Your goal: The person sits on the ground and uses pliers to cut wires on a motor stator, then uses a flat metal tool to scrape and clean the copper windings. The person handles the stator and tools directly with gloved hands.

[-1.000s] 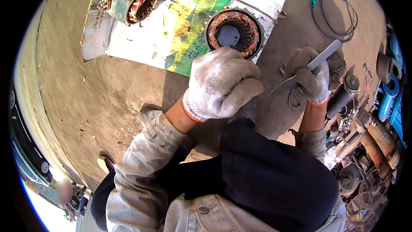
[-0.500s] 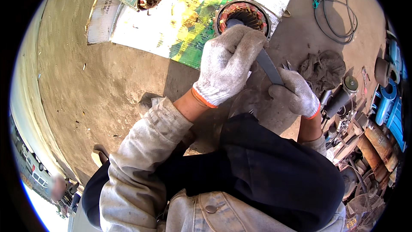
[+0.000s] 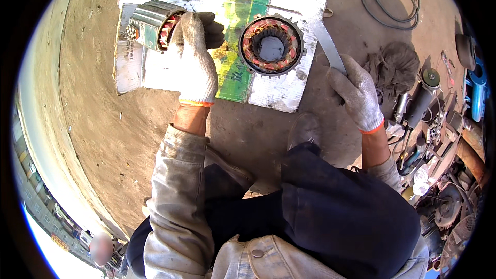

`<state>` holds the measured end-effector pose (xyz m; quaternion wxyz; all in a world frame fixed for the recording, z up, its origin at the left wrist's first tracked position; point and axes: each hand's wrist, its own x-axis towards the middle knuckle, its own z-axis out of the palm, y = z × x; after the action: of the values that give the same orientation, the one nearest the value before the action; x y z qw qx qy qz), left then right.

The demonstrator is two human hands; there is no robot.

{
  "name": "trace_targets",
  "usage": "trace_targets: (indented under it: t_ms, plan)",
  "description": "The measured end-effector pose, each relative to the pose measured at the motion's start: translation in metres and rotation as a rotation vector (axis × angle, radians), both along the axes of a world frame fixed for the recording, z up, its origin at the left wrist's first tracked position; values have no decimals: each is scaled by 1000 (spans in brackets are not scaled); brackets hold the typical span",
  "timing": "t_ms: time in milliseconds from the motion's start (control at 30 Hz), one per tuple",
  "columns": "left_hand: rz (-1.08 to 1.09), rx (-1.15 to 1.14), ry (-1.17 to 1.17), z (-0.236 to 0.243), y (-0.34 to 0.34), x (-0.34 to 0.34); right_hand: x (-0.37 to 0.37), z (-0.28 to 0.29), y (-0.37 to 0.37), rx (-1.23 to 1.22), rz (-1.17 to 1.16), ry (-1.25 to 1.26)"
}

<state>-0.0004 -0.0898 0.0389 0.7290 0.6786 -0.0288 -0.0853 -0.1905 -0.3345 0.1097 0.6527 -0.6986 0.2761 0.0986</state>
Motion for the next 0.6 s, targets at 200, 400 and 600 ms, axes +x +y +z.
trace_targets:
  t_ms: [200, 400, 600]
  plan:
    - [-197, 82, 91, -14, -9, 2, -4, -6, -4, -74, 104, 52]
    - [-651, 429, -127, 28, 8, 51, -2, -1, 1, -45, 0, 34]
    - [-1093, 835, -202, 89, 16, 87, 0, -5, 8, 22, -33, 56]
